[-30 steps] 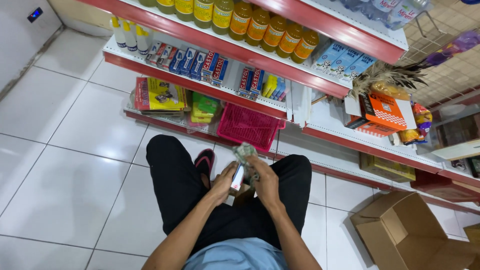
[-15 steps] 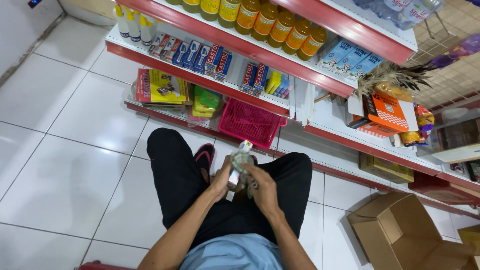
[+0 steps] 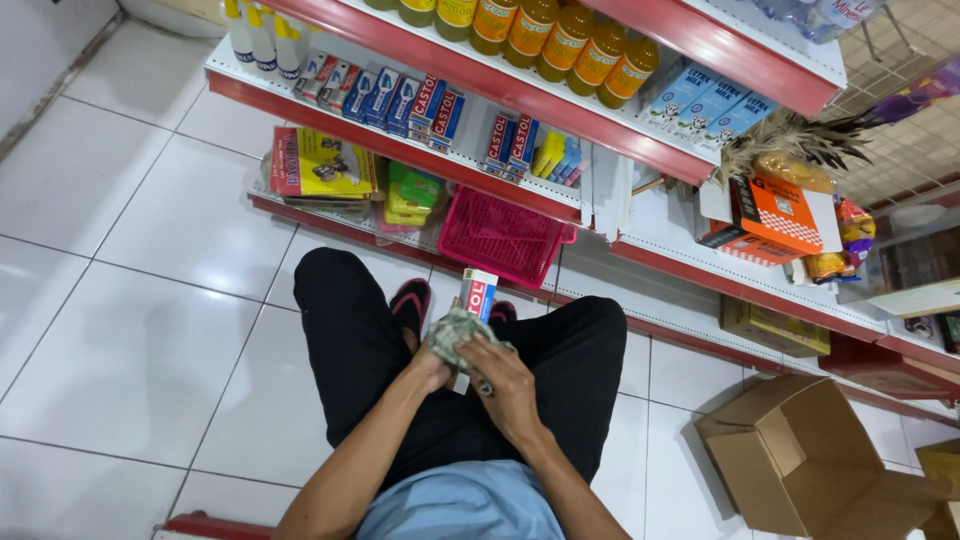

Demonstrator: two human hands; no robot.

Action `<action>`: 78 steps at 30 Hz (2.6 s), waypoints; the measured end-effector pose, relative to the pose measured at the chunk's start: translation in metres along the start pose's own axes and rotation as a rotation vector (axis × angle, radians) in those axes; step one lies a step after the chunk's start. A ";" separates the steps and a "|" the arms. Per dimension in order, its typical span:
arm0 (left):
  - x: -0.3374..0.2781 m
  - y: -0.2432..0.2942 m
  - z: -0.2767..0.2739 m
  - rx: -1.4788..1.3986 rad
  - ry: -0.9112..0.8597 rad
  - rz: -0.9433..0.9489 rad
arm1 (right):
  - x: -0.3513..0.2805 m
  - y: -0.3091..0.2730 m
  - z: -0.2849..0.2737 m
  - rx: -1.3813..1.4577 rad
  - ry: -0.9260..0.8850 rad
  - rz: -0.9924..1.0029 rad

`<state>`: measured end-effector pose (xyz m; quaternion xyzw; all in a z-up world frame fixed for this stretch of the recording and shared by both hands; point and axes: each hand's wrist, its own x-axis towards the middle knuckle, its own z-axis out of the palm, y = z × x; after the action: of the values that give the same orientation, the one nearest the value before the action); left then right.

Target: Cleaning grocery shelves and items using a cloth.

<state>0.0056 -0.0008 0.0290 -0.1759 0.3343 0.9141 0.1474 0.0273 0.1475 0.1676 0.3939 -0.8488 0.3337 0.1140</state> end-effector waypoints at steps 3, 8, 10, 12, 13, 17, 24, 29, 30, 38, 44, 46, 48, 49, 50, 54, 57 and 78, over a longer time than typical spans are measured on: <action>0.000 0.006 0.000 -0.098 -0.008 0.050 | 0.008 0.007 -0.004 0.073 -0.075 0.007; -0.017 0.023 0.037 0.234 0.050 0.029 | 0.036 0.038 -0.016 0.090 0.026 0.214; -0.030 0.027 0.049 0.481 -0.013 -0.019 | 0.042 0.041 -0.022 0.130 0.121 0.376; -0.025 0.024 0.044 0.460 -0.037 -0.009 | 0.034 0.034 -0.018 0.113 0.123 0.351; -0.023 0.023 0.042 0.437 -0.060 0.005 | 0.032 0.031 -0.017 0.096 0.123 0.321; 0.000 0.006 0.007 0.237 0.030 0.073 | 0.003 0.009 -0.002 0.091 0.035 0.191; -0.001 0.004 0.011 0.342 0.226 0.257 | 0.016 0.024 -0.009 0.141 0.025 0.176; -0.049 0.049 0.064 0.565 0.169 -0.042 | 0.029 0.035 -0.011 0.217 0.078 0.615; -0.048 0.048 0.061 0.479 0.119 -0.007 | 0.024 0.032 -0.007 0.251 0.121 0.554; -0.012 0.021 0.014 -0.193 0.107 0.249 | -0.003 0.012 0.010 0.404 0.019 0.517; -0.036 0.046 0.049 -0.004 -0.064 0.161 | 0.037 0.026 -0.004 0.987 0.121 0.912; -0.032 0.039 0.045 0.088 -0.018 0.152 | 0.043 0.020 -0.011 1.194 0.004 0.998; -0.034 0.038 0.045 0.094 0.016 0.171 | 0.028 0.028 -0.002 1.274 -0.050 0.960; -0.033 0.038 0.045 0.103 0.044 0.193 | 0.021 0.032 0.002 1.351 -0.100 0.914; -0.035 0.042 0.047 0.101 0.046 0.191 | 0.016 0.035 0.003 1.351 -0.101 0.917; -0.038 0.045 0.046 0.026 -0.032 0.250 | 0.005 0.043 -0.003 1.225 -0.151 0.961; -0.035 0.048 0.045 -0.004 -0.058 0.262 | 0.019 0.046 -0.022 1.048 -0.030 0.992; -0.038 0.016 0.004 1.225 -0.503 0.284 | 0.021 0.086 -0.045 0.806 0.176 0.886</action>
<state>0.0329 -0.0160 0.0567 0.2030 0.7674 0.5833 0.1723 -0.0539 0.2050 0.1704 -0.0141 -0.7262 0.6760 -0.1244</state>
